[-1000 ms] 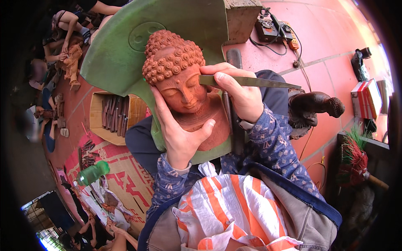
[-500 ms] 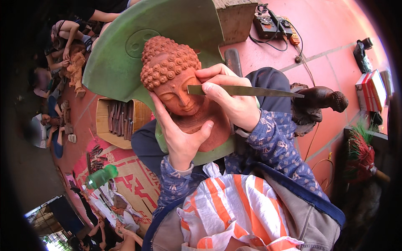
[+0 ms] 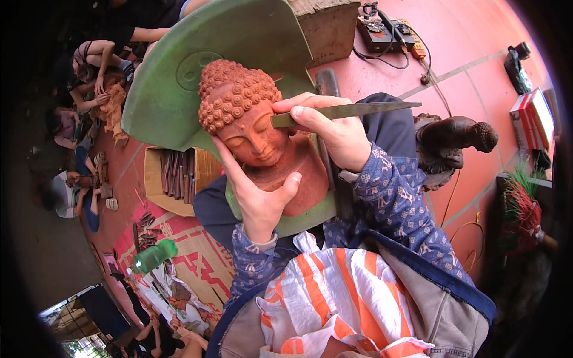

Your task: The person carves a clay Buddha head using a metal file, focusing on the face and hair details. They hold the head steady with one hand while filing with the other, occasionally rotating the piece to access different areas.

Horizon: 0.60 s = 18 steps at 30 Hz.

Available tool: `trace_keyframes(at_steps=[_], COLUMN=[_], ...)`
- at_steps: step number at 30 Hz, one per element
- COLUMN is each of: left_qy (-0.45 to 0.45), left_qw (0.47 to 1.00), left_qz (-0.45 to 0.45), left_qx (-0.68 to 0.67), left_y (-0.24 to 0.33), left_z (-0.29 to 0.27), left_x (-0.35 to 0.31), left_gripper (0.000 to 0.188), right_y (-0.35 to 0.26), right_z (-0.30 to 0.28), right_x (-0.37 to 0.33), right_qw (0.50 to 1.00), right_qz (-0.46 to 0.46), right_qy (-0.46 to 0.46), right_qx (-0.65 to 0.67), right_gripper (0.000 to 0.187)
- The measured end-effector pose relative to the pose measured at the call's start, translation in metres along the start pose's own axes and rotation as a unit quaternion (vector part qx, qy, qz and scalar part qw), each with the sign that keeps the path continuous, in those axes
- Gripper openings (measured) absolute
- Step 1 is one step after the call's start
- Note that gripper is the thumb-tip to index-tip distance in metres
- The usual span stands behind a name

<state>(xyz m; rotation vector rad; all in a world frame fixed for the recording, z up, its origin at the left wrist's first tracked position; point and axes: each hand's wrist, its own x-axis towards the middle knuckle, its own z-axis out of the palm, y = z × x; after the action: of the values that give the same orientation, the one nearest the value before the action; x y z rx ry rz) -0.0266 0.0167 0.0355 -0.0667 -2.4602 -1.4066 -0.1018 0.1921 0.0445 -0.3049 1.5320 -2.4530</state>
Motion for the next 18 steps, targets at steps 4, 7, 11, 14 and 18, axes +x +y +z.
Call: trace_keyframes(at_steps=[4,7,11,14,18], left_qy=[0.002,0.001,0.0,0.003,0.004], left_qw=[1.0,1.0,0.999,1.0,1.0], left_qz=[0.003,0.012,0.022,0.011,0.012], left_qx=[0.008,0.015,0.046,0.018,0.017], left_y=[0.0027,0.0023,0.004,0.004,0.0039], left_z=[0.0002,0.0002,-0.0013,-0.0008,-0.0002], left_x=[0.0003,0.0004,0.0007,0.0005,0.0006], left_gripper=[0.13,0.13,0.13,0.13,0.129], right_y=[-0.0024,0.0015,-0.005,-0.0065,-0.0082], right_z=[0.0015,0.0003,-0.0063,-0.0021,-0.0067], right_x=[-0.0008,0.0041,0.0043,0.0027,0.0071], right_qw=[1.0,0.997,0.998,1.0,0.998], right_qz=[-0.001,-0.059,0.056,0.004,0.061], right_qy=[0.014,-0.01,0.003,0.0,-0.018], right_qx=[0.018,-0.041,0.034,-0.009,0.006], right_gripper=[0.023,0.024,0.025,0.025,0.027])
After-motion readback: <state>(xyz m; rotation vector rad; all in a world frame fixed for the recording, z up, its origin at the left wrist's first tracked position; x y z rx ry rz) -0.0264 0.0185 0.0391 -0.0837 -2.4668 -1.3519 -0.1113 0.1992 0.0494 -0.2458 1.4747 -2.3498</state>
